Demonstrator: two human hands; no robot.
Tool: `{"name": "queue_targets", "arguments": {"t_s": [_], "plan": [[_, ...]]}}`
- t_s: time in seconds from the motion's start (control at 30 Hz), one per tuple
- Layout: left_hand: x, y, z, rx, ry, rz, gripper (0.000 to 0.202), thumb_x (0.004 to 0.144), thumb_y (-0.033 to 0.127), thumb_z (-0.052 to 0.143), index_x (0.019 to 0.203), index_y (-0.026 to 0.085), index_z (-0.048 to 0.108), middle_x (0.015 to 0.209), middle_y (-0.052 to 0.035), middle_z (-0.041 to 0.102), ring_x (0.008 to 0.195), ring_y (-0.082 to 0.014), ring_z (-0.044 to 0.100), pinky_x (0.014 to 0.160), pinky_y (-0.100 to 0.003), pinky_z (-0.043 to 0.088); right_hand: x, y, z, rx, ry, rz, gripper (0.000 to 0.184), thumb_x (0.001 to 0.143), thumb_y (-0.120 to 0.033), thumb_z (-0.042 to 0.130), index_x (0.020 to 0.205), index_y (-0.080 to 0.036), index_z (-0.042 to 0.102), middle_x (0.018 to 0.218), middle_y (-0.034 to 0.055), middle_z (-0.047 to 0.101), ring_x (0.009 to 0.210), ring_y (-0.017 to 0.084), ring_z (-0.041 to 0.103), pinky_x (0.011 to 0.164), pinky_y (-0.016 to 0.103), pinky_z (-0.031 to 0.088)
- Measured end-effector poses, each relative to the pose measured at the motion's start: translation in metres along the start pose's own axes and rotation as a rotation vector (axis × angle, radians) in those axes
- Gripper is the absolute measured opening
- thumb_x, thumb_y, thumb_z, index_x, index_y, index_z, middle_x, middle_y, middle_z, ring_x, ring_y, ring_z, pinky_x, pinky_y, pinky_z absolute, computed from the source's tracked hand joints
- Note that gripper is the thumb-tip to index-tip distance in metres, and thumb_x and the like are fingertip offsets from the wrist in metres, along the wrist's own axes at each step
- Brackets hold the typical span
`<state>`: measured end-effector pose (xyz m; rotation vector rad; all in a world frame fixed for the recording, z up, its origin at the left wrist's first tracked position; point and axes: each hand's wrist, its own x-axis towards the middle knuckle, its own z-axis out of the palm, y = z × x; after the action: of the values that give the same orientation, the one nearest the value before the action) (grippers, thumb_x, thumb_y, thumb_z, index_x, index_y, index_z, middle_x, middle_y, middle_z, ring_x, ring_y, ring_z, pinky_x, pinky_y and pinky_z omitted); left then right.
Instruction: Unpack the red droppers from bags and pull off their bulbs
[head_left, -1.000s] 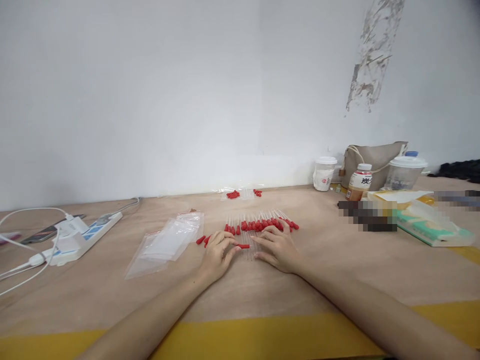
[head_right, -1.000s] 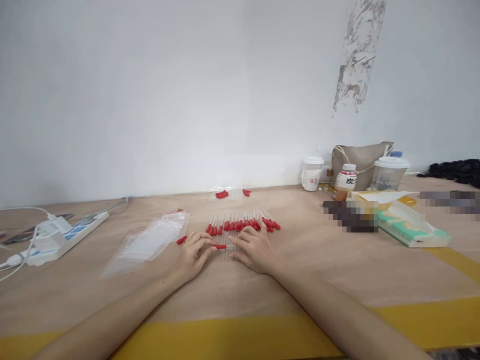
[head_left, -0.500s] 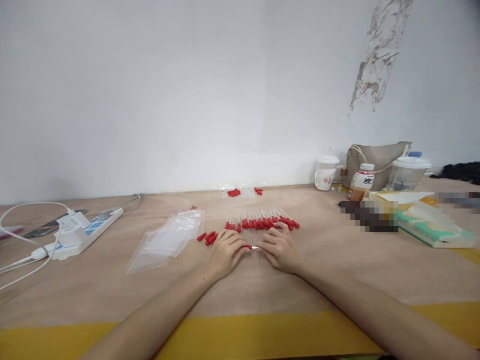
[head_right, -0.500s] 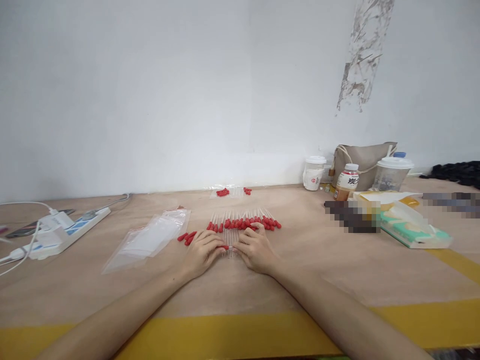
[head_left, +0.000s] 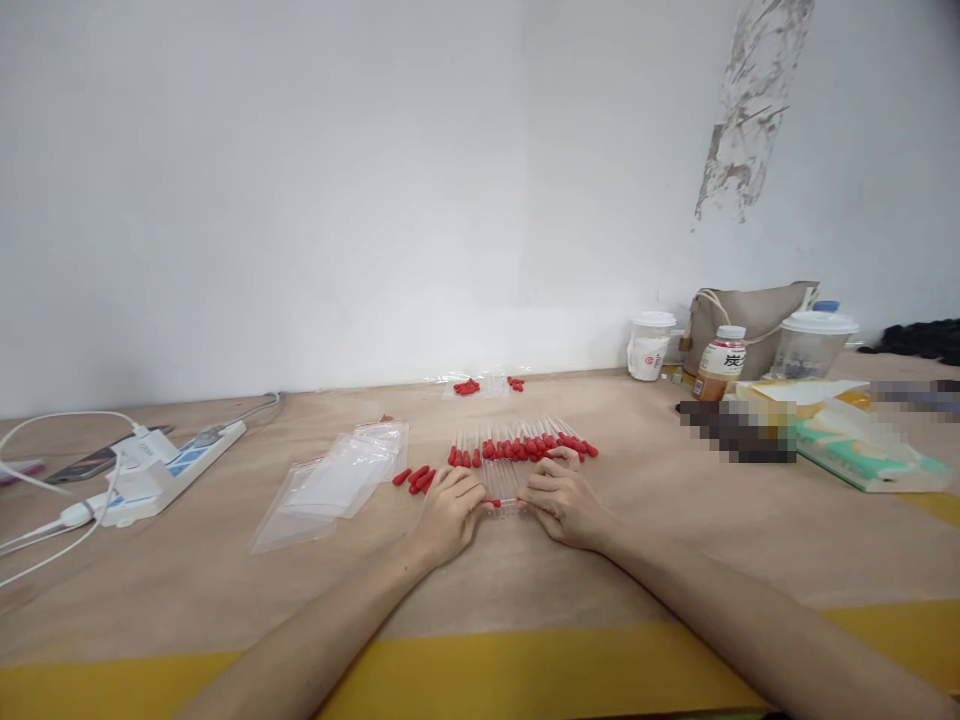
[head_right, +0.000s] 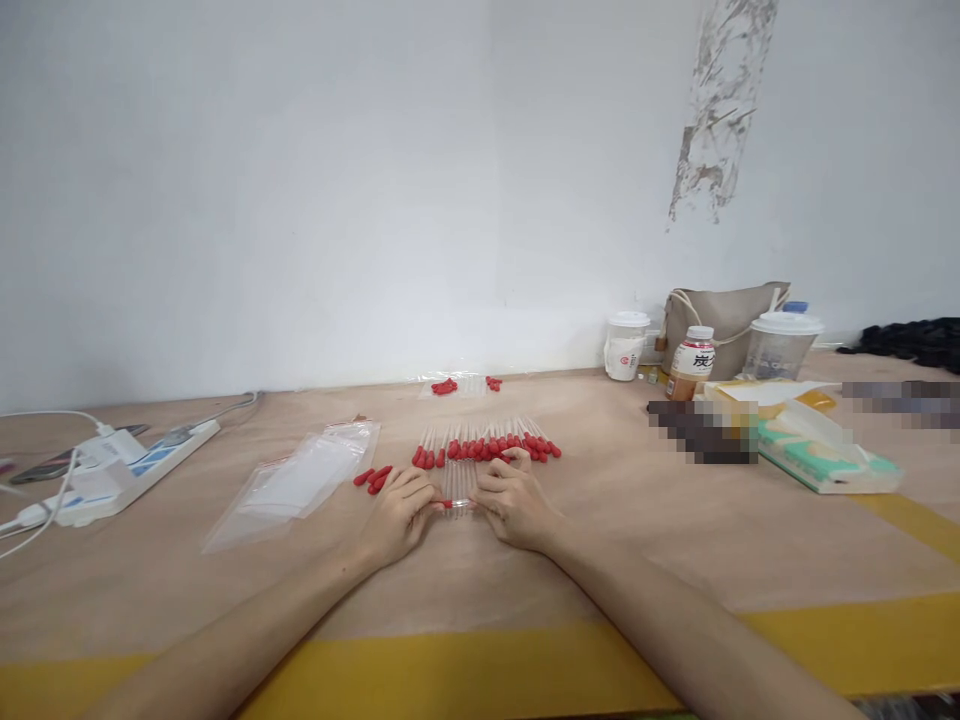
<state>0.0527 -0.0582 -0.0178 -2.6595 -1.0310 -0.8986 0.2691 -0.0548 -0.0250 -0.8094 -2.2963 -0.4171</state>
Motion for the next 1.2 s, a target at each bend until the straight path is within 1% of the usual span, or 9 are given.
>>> {"name": "queue_targets", "arguments": {"t_s": [0.17,0.33,0.4,0.47,0.63,0.83,1.0,1.1,1.2], "plan": [[-0.005,-0.015,-0.011,-0.117,0.137,-0.18,0.022,0.086,0.027,0.04,0.083,0.021,0.06,0.083,-0.0038,0.062,0.081,-0.0174,0.054,0.075,-0.031,0.04,-0.01,0.015,-0.007,-0.008,0.031,0.149,0.025,0.086,-0.029,0.041,0.076,-0.024,0.064,0.069,-0.0007,0.063,0.073,0.013,0.048,0.083,0.034,0.022],[0.0,-0.054,-0.037,-0.131,0.322,-0.572,0.026,0.08,0.032,0.044,0.091,0.019,0.064,0.092,-0.006,0.059,0.083,-0.0179,0.056,0.073,-0.029,0.044,-0.007,0.017,-0.003,0.001,0.031,0.38,0.03,0.088,-0.033,0.037,0.084,-0.025,0.065,0.077,0.0008,0.067,0.067,0.012,0.054,0.076,0.031,0.024],[-0.002,-0.072,-0.044,-0.161,0.267,-0.739,0.026,0.076,0.029,0.045,0.09,0.018,0.064,0.091,-0.0056,0.06,0.082,-0.0182,0.057,0.072,-0.029,0.045,-0.003,0.014,0.002,-0.005,0.012,0.422,0.027,0.087,-0.028,0.037,0.085,-0.023,0.064,0.08,0.0011,0.068,0.071,0.013,0.056,0.075,0.031,0.024],[-0.006,-0.085,-0.048,-0.183,0.212,-0.81,0.026,0.073,0.029,0.047,0.088,0.018,0.065,0.085,-0.0043,0.063,0.078,-0.0185,0.058,0.07,-0.029,0.045,0.0,0.011,0.006,-0.016,-0.003,0.448,0.023,0.085,-0.021,0.039,0.087,-0.022,0.062,0.084,0.001,0.067,0.076,0.014,0.057,0.073,0.031,0.023],[-0.015,-0.092,-0.043,-0.186,0.161,-0.835,0.028,0.068,0.038,0.053,0.084,0.017,0.062,0.072,-0.0021,0.063,0.064,-0.0168,0.057,0.06,-0.027,0.043,0.007,0.005,0.013,-0.002,-0.022,0.48,0.018,0.079,-0.016,0.041,0.088,-0.019,0.056,0.084,0.0011,0.067,0.078,0.014,0.058,0.072,0.03,0.023],[-0.017,-0.093,-0.036,-0.183,0.097,-0.841,0.027,0.063,0.043,0.058,0.072,0.017,0.061,0.069,-0.0025,0.064,0.063,-0.0169,0.057,0.06,-0.026,0.042,0.011,-0.003,0.014,0.004,-0.056,0.461,0.017,0.082,-0.02,0.041,0.082,-0.019,0.057,0.077,0.0012,0.064,0.076,0.015,0.055,0.072,0.03,0.022],[-0.02,-0.096,-0.038,-0.17,0.083,-0.847,0.035,0.071,0.048,0.048,0.075,0.016,0.062,0.068,-0.003,0.065,0.065,-0.0172,0.058,0.06,-0.025,0.042,0.009,-0.009,0.008,0.015,-0.075,0.392,0.019,0.084,-0.03,0.042,0.087,-0.021,0.059,0.081,0.0017,0.063,0.079,0.016,0.052,0.076,0.033,0.022],[-0.016,-0.09,-0.042,-0.105,0.081,-0.855,0.038,0.074,0.049,0.044,0.079,0.016,0.062,0.071,-0.0039,0.065,0.065,-0.0179,0.057,0.06,-0.026,0.041,0.007,-0.01,0.005,0.023,-0.099,0.365,0.025,0.083,-0.039,0.044,0.09,-0.021,0.059,0.086,0.0029,0.062,0.081,0.017,0.05,0.077,0.034,0.023],[-0.005,-0.081,-0.045,-0.034,0.033,-0.824,0.035,0.071,0.049,0.049,0.081,0.019,0.064,0.081,-0.0049,0.065,0.076,-0.0205,0.057,0.065,-0.028,0.04,0.007,-0.009,0.004,0.018,-0.131,0.337,0.032,0.081,-0.047,0.043,0.092,-0.021,0.06,0.086,0.004,0.061,0.081,0.018,0.048,0.078,0.035,0.024]]}}
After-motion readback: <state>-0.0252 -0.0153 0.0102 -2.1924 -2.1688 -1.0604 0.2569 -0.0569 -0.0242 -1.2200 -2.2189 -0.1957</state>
